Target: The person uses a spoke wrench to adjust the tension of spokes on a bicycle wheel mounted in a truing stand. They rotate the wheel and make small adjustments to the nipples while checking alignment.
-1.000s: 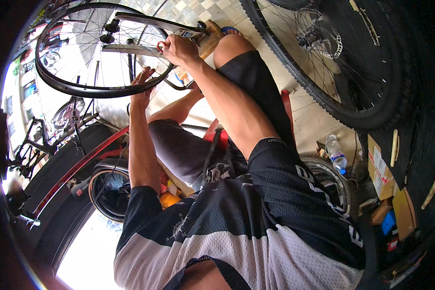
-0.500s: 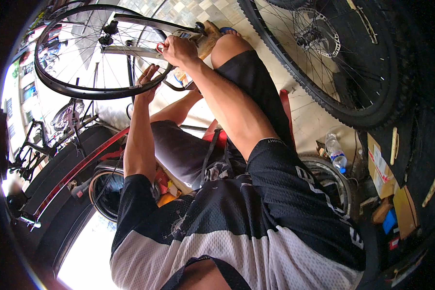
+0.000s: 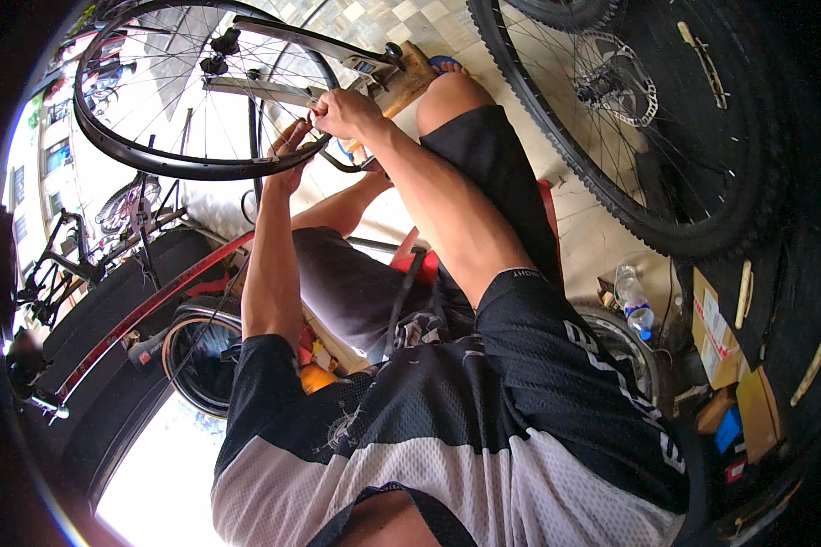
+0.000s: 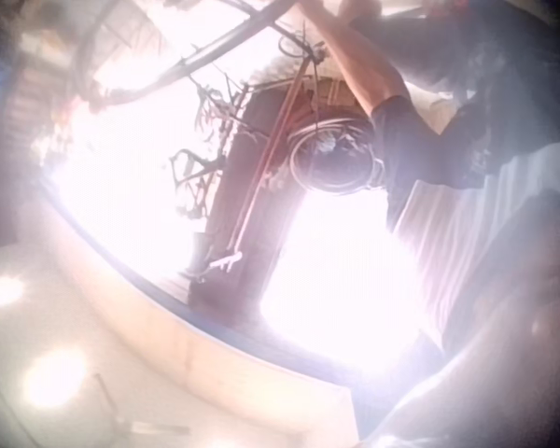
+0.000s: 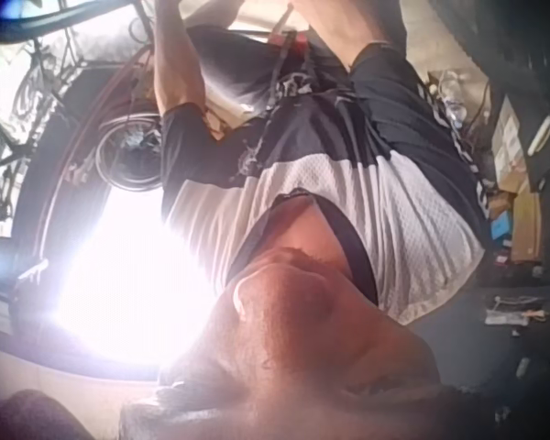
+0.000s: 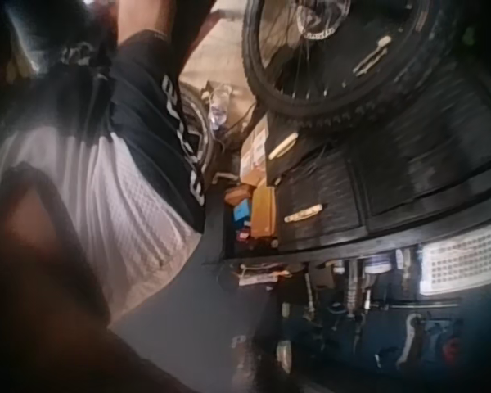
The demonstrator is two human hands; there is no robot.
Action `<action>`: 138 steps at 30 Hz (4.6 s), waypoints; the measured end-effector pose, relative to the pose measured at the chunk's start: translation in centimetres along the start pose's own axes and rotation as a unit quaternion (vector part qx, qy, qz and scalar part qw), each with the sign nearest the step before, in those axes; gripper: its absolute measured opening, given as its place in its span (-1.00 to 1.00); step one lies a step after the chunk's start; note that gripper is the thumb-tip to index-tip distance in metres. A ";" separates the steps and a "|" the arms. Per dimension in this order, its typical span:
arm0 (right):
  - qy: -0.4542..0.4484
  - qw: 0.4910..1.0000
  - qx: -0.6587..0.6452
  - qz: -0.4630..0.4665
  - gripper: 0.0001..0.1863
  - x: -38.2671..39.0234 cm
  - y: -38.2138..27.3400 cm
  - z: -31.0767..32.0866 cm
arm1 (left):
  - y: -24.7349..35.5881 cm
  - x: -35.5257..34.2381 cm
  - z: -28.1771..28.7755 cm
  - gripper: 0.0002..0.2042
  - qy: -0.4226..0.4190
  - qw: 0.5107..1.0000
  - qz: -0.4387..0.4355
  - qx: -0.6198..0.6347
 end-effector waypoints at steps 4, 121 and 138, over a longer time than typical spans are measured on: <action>0.003 0.999 -0.038 0.039 -0.63 0.2 0.2 -0.9 | -0.2 0.0 0.1 -0.61 0.002 1.000 0.002 0.007; 0.140 0.989 -0.042 0.010 -0.68 -0.6 -3.8 5.1 | 1.3 1.6 0.0 -0.63 0.044 0.999 0.005 0.012; 0.131 0.991 -0.011 -0.015 -0.69 -1.1 -2.7 3.9 | 5.1 4.1 1.0 -0.48 0.038 0.998 -0.035 -0.036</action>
Point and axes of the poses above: each hand's wrist, its own x-axis away from the middle knuckle, its own z-axis out of the back of the hand, y = z × x, the point moved 2 cm from there along -x, towards the middle knuckle, and after that the axes turned 8 degrees about y, right-handed, at the moved point
